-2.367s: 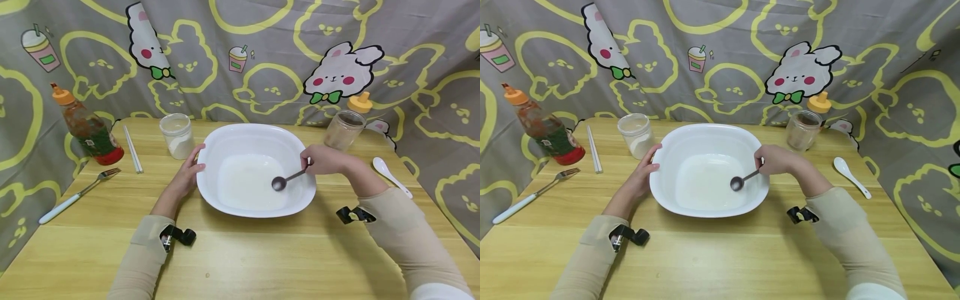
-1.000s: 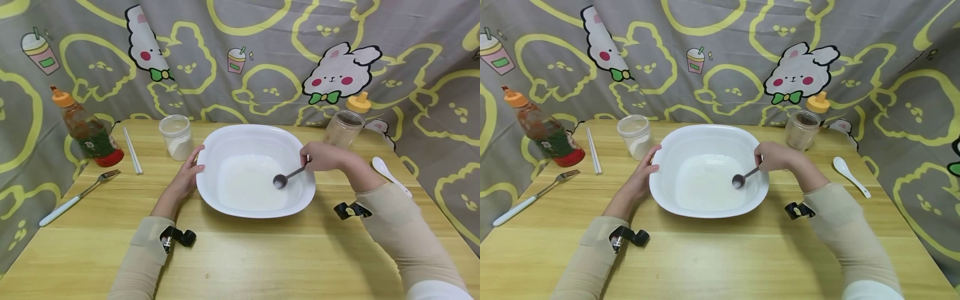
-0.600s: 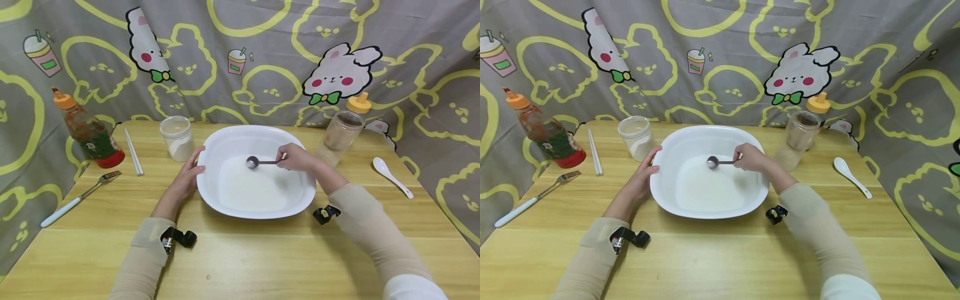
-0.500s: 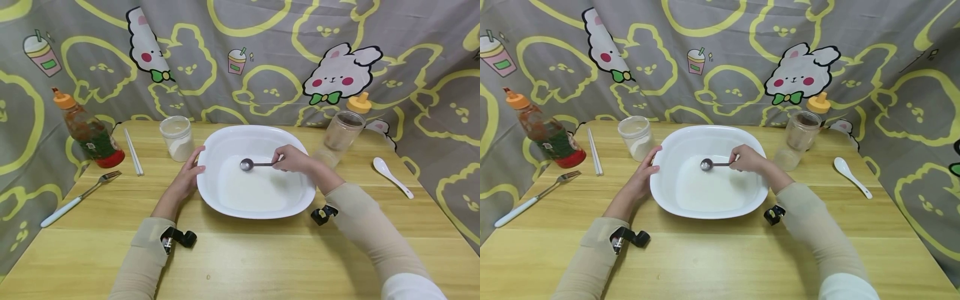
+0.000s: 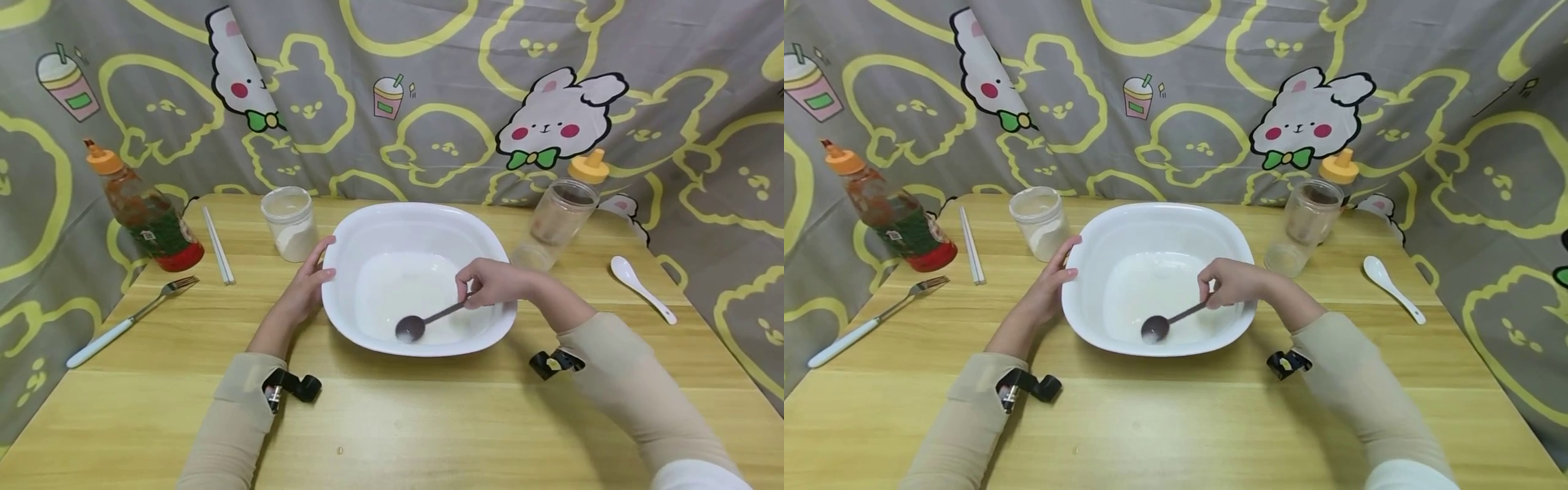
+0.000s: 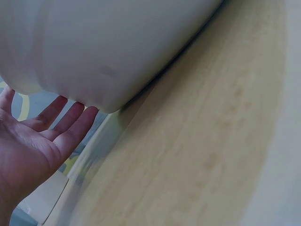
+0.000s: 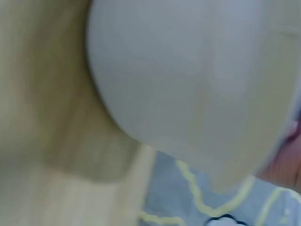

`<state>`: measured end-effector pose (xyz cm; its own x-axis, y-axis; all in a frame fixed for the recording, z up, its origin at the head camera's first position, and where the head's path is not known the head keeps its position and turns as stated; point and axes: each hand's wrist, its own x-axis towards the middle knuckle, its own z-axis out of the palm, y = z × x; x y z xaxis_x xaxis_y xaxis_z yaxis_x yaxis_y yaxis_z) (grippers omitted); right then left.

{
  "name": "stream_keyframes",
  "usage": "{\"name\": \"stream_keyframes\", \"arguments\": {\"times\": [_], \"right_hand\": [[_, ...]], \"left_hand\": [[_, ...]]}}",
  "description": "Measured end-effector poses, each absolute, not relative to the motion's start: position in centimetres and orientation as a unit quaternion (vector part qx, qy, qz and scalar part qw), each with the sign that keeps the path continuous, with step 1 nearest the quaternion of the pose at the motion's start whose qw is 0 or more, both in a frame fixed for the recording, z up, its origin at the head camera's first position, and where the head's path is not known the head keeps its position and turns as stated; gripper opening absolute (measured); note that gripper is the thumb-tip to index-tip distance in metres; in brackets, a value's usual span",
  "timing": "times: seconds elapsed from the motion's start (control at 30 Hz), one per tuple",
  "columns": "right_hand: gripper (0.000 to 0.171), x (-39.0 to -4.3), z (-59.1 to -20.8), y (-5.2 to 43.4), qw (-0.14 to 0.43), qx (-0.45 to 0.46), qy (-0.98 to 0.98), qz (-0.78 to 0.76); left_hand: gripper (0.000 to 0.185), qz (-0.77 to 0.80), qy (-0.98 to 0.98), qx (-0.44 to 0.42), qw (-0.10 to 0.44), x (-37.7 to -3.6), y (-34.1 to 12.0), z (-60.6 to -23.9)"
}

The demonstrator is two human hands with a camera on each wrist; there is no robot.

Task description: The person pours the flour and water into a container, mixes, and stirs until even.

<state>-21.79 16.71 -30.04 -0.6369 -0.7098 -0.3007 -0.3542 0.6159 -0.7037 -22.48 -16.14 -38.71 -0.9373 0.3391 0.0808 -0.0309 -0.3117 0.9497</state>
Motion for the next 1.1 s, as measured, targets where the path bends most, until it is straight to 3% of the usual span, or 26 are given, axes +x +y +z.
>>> {"name": "stream_keyframes", "arguments": {"times": [0.33, 0.53, 0.73, 0.87, 1.1], "right_hand": [[0.014, -22.1, -26.6, 19.7, 0.197, -0.294, 0.922, -0.159], [0.011, -23.5, -27.4, 19.5, 0.125, -0.239, 0.952, -0.143], [0.005, -24.9, -29.6, 16.8, 0.100, -0.208, 0.953, -0.196], [0.001, -25.2, -31.3, 14.9, 0.118, -0.217, 0.927, -0.283], [0.003, -23.6, -32.5, 13.0, 0.228, -0.270, 0.861, -0.367]], "left_hand": [[0.059, 0.793, 0.582, 0.137, 0.118, -22.5, -16.1, -38.6], [0.058, 0.794, 0.582, 0.135, 0.116, -22.6, -16.1, -38.7], [0.058, 0.799, 0.575, 0.133, 0.116, -22.5, -16.1, -38.8], [0.058, 0.797, 0.578, 0.134, 0.116, -22.5, -16.2, -38.9], [0.057, 0.794, 0.581, 0.135, 0.116, -22.6, -16.1, -38.9]]}}
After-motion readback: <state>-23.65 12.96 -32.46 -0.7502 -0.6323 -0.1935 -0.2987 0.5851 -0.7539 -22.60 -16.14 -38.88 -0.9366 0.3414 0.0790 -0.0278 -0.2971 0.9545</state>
